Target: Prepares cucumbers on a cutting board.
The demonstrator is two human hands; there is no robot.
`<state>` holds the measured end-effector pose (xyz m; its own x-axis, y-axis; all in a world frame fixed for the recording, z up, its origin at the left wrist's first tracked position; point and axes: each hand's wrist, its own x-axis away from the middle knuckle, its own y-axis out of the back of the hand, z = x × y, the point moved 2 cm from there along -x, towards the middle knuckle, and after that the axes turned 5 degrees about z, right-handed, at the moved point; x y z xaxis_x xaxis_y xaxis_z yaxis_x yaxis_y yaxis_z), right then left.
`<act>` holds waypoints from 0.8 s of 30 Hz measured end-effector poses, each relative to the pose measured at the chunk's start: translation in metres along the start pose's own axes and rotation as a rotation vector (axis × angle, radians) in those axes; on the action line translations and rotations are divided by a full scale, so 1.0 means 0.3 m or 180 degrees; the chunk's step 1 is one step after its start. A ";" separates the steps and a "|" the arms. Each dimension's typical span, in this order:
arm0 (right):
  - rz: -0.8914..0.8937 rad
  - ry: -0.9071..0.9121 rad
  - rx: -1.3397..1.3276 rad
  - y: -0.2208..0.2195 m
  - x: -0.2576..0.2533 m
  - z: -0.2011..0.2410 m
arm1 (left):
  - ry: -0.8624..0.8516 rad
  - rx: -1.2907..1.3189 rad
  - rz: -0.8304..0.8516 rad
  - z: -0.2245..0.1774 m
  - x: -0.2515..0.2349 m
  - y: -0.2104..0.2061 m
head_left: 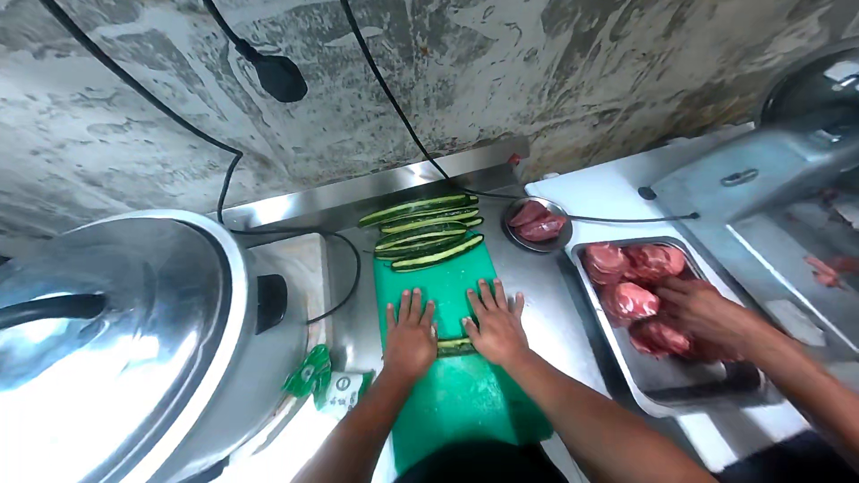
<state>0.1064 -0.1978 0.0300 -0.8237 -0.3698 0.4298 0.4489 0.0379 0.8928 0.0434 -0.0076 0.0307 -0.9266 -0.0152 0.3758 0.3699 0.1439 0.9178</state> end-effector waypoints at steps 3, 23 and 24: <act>-0.0576 0.0436 0.0104 -0.112 0.145 0.000 | -0.0355 0.0191 -0.0533 -0.017 0.160 -0.104; -0.0769 0.0339 0.0178 -0.081 0.092 0.043 | 0.0154 0.0121 -0.0782 -0.004 0.110 -0.100; -0.0562 0.0095 0.0049 -0.029 0.023 0.050 | 0.0348 0.0143 -0.0497 0.011 0.029 -0.045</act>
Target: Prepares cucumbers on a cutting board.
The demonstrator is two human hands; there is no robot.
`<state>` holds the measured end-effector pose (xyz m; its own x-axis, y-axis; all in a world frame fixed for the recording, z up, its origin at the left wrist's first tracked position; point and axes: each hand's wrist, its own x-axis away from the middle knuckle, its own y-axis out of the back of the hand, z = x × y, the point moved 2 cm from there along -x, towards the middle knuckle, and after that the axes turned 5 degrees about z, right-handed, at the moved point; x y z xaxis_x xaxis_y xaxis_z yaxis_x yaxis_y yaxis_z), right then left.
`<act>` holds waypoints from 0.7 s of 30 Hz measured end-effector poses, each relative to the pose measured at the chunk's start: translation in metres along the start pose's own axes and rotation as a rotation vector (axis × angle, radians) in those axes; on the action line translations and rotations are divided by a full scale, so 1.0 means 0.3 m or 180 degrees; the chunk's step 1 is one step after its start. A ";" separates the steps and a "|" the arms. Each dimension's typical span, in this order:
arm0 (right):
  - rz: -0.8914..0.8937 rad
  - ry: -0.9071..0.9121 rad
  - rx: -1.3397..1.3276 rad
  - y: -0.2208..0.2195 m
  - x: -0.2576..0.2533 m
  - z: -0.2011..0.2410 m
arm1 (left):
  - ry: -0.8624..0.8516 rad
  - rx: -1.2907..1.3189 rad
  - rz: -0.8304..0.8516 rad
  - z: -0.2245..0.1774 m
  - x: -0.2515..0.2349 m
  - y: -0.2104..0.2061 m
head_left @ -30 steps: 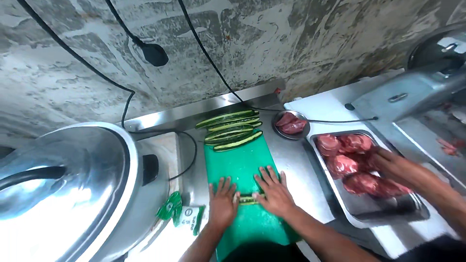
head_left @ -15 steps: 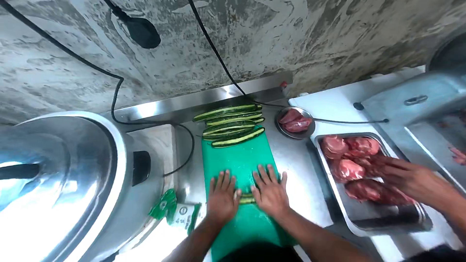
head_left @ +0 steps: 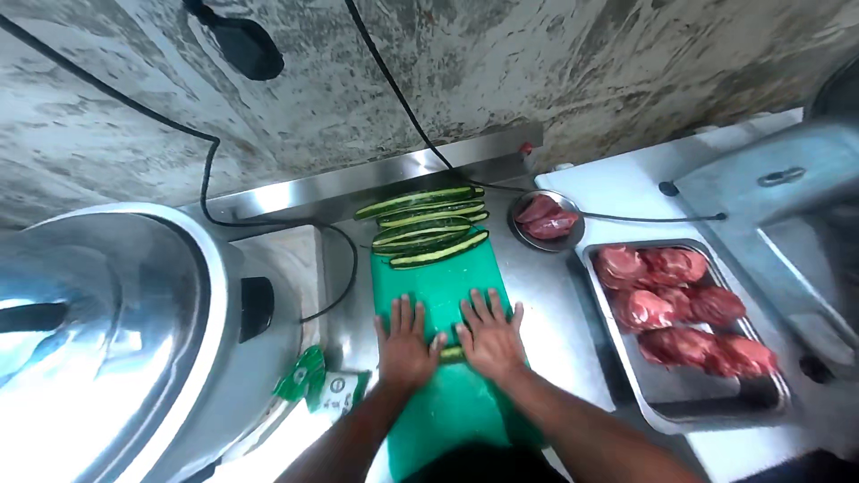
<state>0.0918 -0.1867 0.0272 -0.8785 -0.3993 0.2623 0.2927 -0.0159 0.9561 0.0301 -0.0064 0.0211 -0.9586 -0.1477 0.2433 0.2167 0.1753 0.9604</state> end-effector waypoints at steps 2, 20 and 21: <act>0.0344 -0.0551 -0.0179 0.062 -0.126 0.000 | 0.0341 0.0078 0.0212 0.005 -0.135 0.045; 0.0178 -0.0388 -0.0178 0.046 -0.097 0.025 | 0.0408 0.0213 0.0148 0.019 -0.089 0.038; 0.0124 -0.0216 -0.0127 0.015 -0.032 0.026 | 0.0255 0.0217 0.0061 0.021 -0.019 0.010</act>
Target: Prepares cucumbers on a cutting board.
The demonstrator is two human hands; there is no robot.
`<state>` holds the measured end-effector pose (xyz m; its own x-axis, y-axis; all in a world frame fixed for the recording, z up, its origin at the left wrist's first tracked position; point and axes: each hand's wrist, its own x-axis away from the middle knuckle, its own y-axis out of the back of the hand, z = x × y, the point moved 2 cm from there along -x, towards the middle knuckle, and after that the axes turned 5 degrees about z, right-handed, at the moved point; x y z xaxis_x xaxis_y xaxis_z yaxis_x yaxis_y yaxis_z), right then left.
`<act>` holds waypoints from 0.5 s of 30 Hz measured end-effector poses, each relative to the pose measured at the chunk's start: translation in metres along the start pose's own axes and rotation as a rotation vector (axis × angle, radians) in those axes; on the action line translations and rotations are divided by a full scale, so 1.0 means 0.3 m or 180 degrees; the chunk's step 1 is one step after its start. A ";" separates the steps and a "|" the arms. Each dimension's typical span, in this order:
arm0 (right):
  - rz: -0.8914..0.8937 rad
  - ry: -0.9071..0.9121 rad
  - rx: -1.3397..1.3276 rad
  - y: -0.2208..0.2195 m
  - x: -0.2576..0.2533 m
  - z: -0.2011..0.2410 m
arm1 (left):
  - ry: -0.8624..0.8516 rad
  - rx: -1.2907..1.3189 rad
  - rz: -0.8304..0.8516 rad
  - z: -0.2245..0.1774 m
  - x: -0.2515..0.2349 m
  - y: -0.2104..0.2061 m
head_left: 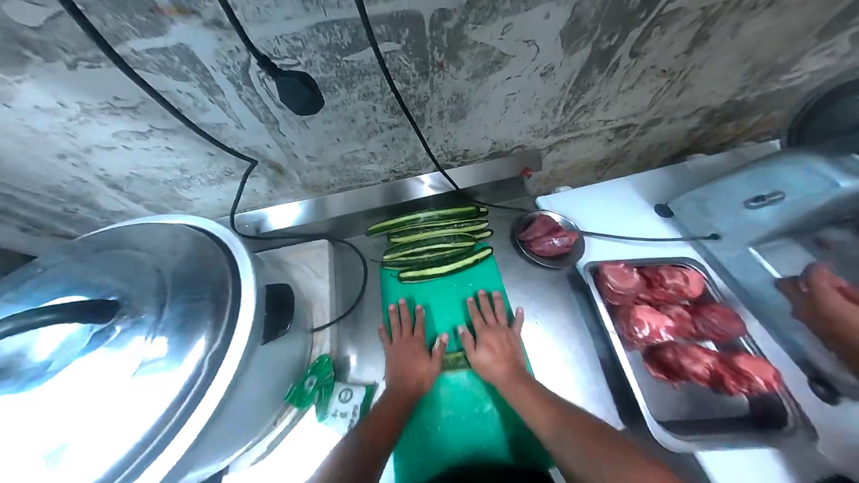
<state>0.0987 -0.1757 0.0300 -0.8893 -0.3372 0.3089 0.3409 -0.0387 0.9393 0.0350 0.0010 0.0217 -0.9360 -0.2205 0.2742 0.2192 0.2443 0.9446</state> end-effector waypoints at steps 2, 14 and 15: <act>-0.0275 0.0406 0.0068 -0.084 0.161 -0.025 | -0.0464 0.0068 -0.0332 0.021 0.163 -0.071; 0.0161 0.0167 0.0072 0.030 -0.061 0.016 | -0.0069 -0.0042 0.0113 0.016 -0.072 0.026; 0.0111 0.0315 0.0120 -0.002 0.010 0.009 | -0.0227 -0.0023 0.0011 0.023 0.003 -0.003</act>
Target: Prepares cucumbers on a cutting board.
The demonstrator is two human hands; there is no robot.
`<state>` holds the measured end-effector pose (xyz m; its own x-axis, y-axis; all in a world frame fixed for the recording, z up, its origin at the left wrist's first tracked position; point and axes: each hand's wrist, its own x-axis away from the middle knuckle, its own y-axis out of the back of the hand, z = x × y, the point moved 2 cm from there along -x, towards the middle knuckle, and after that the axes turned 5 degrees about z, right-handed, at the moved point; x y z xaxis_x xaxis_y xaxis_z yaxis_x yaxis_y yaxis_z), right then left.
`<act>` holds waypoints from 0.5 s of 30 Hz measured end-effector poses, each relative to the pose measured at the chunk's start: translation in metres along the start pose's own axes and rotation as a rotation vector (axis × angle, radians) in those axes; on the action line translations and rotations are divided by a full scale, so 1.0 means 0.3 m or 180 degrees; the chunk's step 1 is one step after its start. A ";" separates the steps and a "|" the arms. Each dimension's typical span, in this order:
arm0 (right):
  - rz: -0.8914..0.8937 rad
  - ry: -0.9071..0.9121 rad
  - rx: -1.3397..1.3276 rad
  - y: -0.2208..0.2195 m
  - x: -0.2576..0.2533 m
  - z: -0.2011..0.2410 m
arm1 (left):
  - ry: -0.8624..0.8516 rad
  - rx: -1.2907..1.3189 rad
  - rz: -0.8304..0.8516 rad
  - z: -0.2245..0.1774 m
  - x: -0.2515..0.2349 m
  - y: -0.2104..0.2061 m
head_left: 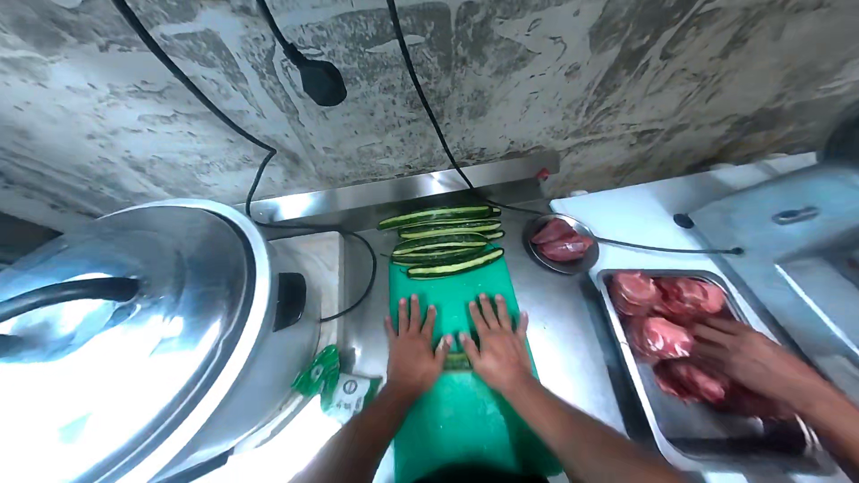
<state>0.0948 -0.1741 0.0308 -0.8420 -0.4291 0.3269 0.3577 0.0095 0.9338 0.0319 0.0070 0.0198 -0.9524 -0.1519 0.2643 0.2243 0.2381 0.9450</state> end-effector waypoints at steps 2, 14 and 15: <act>-0.0461 0.0379 0.0117 -0.093 0.148 -0.007 | -0.0353 0.0047 -0.0391 -0.003 0.161 -0.073; 0.0153 -0.0202 -0.0055 0.023 -0.035 0.016 | 0.0127 -0.0040 0.0054 -0.005 -0.018 0.016; -0.0013 0.0017 0.0008 -0.026 0.046 0.013 | -0.0090 -0.0001 -0.0136 -0.004 0.067 -0.025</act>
<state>0.0789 -0.1766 0.0286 -0.8413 -0.4339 0.3223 0.3532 0.0100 0.9355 0.0114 0.0011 0.0183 -0.9665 -0.1347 0.2182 0.1834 0.2317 0.9554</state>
